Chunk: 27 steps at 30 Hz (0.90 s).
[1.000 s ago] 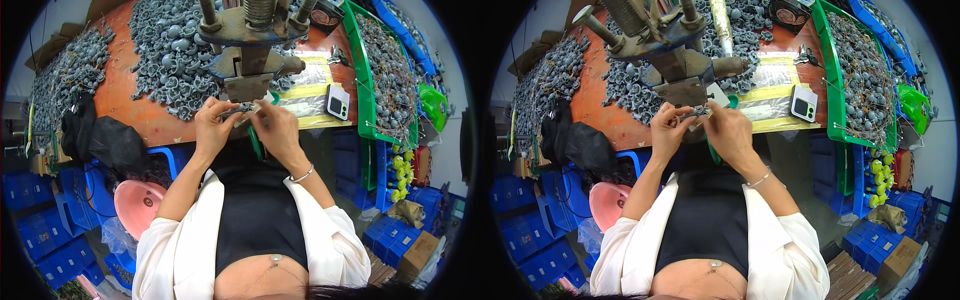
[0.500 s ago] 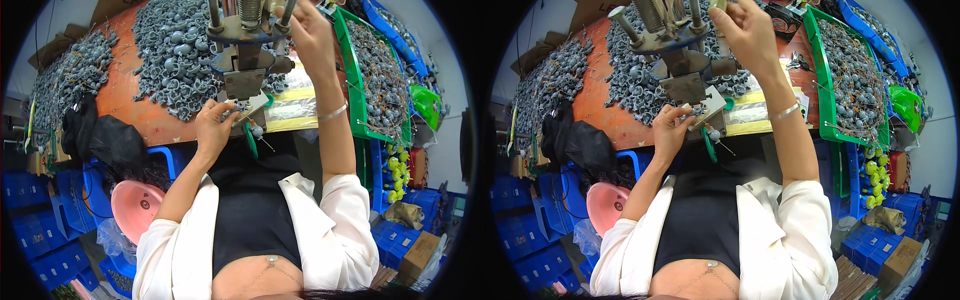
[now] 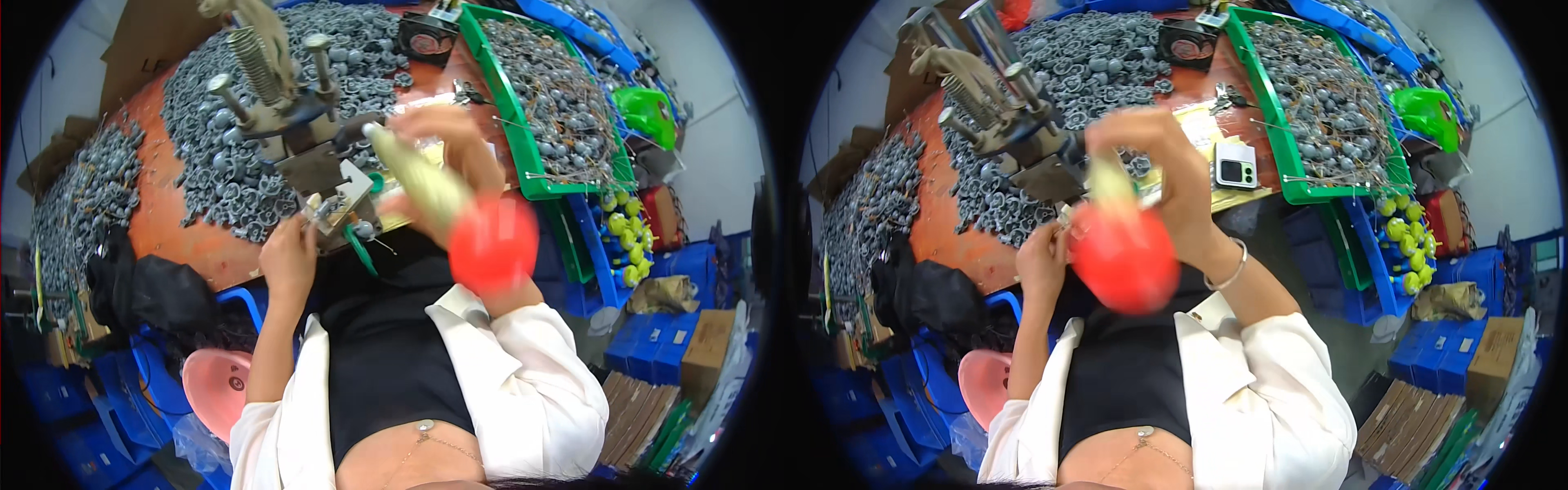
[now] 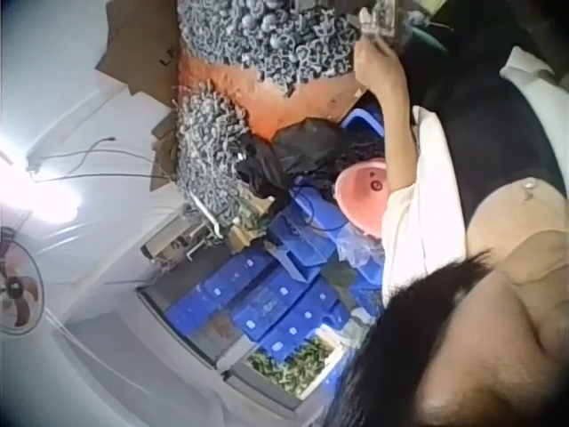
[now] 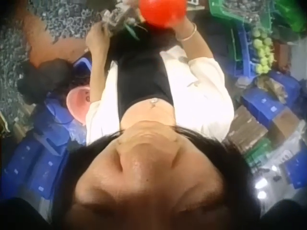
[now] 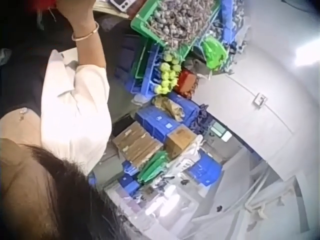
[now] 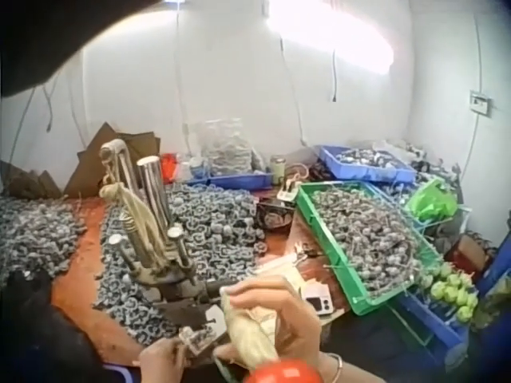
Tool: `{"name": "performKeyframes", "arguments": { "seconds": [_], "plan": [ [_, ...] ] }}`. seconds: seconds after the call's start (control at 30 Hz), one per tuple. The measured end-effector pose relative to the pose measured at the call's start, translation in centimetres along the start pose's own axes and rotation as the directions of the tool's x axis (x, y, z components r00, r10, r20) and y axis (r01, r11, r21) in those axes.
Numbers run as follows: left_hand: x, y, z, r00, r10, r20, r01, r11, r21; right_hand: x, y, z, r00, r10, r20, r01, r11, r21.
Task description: Assemble small plastic components at a factory workbench using a manual press tool.
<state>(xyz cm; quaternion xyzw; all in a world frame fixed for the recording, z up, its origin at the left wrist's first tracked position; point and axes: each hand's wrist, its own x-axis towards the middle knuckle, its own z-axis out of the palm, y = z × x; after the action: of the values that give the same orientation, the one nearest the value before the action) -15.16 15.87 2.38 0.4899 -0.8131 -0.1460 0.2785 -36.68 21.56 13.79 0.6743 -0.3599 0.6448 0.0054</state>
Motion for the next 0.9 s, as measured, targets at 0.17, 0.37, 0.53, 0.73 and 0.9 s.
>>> {"name": "performKeyframes", "arguments": {
  "seconds": [0.17,0.37,0.53,0.73,0.9],
  "plan": [
    [-2.0,2.2,-4.3,0.794,0.096,0.6,0.334,0.757,-0.562,-1.4,3.3,-0.6,0.884,0.422,-0.201,-0.384,0.901,0.201],
    [-0.1,-1.2,-9.3,0.898,-0.057,0.436,0.436,0.247,-0.866,-5.5,5.8,-6.0,0.691,0.697,-0.193,-0.698,0.712,0.075],
    [10.0,-21.9,-23.8,0.918,-0.278,-0.283,-0.213,0.255,-0.943,-6.0,8.6,-11.8,0.616,0.751,-0.239,-0.782,0.621,-0.064],
    [7.8,-20.1,-20.1,0.719,-0.578,-0.387,-0.129,0.436,-0.891,-3.5,18.9,-19.9,0.703,0.664,-0.254,-0.508,0.219,-0.833],
    [3.6,-13.3,-9.1,0.87,-0.412,-0.272,0.148,0.743,-0.652,-2.4,22.9,-21.6,0.632,0.734,-0.25,-0.347,-0.021,-0.938]
  ]
}}
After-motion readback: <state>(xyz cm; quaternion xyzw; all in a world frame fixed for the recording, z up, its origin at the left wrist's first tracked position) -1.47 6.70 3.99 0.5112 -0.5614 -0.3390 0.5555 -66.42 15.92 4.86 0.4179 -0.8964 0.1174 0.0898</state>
